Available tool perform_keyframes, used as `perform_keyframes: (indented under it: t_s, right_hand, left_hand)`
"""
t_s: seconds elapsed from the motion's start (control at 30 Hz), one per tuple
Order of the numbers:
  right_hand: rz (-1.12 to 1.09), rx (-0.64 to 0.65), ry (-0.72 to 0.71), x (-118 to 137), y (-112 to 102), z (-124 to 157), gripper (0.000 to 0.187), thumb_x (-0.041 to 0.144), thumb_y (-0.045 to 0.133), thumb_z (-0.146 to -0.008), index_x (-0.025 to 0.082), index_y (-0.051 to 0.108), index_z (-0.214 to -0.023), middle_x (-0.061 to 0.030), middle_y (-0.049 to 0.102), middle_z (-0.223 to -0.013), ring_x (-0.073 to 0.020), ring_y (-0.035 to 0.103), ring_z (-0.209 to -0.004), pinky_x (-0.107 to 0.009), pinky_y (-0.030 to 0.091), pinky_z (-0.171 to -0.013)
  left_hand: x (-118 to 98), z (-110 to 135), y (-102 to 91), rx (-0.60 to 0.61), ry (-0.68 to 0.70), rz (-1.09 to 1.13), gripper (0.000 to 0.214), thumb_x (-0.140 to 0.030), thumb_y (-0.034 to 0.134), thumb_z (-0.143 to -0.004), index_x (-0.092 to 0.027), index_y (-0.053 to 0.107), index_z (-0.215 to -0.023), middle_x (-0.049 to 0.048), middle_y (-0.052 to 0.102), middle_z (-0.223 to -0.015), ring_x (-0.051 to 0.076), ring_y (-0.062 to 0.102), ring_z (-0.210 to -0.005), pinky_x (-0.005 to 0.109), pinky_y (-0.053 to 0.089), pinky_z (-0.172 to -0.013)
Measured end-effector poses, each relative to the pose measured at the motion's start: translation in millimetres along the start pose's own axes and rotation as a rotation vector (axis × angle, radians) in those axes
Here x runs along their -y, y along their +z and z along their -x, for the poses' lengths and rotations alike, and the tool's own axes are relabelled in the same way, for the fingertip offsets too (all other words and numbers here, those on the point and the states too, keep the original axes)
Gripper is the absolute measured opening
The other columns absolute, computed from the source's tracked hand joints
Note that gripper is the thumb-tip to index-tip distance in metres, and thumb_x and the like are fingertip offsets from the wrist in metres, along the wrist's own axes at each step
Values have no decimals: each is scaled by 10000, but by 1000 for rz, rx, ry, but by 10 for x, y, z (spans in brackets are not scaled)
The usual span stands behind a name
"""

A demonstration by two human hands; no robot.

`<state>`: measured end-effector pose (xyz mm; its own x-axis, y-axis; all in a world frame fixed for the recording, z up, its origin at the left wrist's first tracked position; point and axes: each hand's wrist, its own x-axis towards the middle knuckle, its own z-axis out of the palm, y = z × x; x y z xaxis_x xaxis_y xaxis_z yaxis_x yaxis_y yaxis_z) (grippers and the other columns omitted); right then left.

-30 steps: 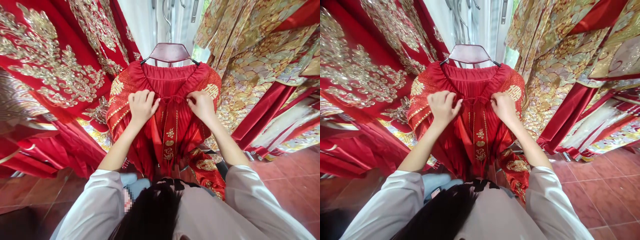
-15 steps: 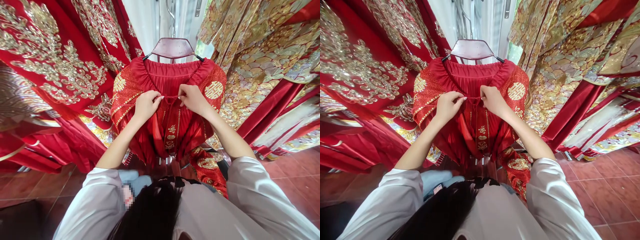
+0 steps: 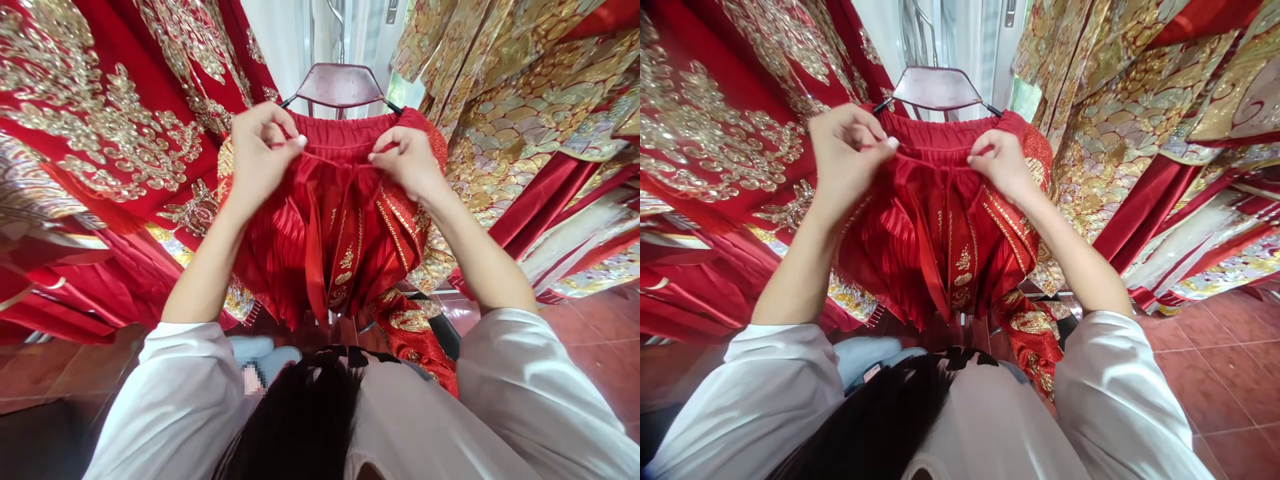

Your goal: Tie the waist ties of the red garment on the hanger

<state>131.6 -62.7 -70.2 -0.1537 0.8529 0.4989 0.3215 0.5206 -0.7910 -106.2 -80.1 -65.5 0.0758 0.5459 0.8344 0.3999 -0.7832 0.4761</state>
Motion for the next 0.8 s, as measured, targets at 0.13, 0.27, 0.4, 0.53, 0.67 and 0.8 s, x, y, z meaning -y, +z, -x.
perform_keyframes:
  t_s: [0.13,0.27,0.4,0.53,0.67,0.8]
  right_hand:
    - [-20,-72,174,44,-228,-62,174,25,590,-722,166,504,-665,75,402,-409,-33,283,-350,-180,166,-351]
    - [108,190,195,85,-266,-78,118,15,600,-684,131,620,-673,61,445,-383,-34,317,-339,-175,188,-343]
    - [139,566,180,111,-234,-139,113,81,715,-637,116,696,-742,37,503,-420,-40,382,-374,-172,216,-353]
    - [-10,673,62,158,-93,-197,84,165,710,-694,121,705,-765,26,521,-438,-38,399,-379,-165,201,-343]
    - [-234,371,-25,153,141,-222,120,243,623,-794,140,682,-776,58,481,-422,-10,313,-344,-149,180,-344]
    - [-188,123,-114,98,328,-209,174,289,570,-837,156,681,-828,62,489,-469,-32,360,-377,-157,294,-393]
  left_hand:
    - [221,-73,-190,-73,59,-27,353,-459,708,-781,-199,483,-705,-41,351,-550,85,364,-535,260,288,-513]
    - [296,-38,-308,98,84,-122,353,-526,630,-812,-208,517,-708,-20,436,-564,112,420,-580,284,317,-533]
    - [241,9,-366,233,138,-374,335,-495,544,-853,-225,583,-659,19,532,-665,153,460,-632,346,372,-595]
    - [223,-32,-192,11,45,-611,212,-389,600,-852,-218,612,-728,37,535,-798,174,455,-768,369,402,-720]
    - [175,-97,146,-121,1,-428,218,-392,701,-792,-201,606,-749,4,559,-782,144,463,-750,331,407,-721]
    - [91,-79,389,-29,-53,-235,298,-467,630,-816,-196,599,-696,11,582,-690,150,524,-680,309,411,-629]
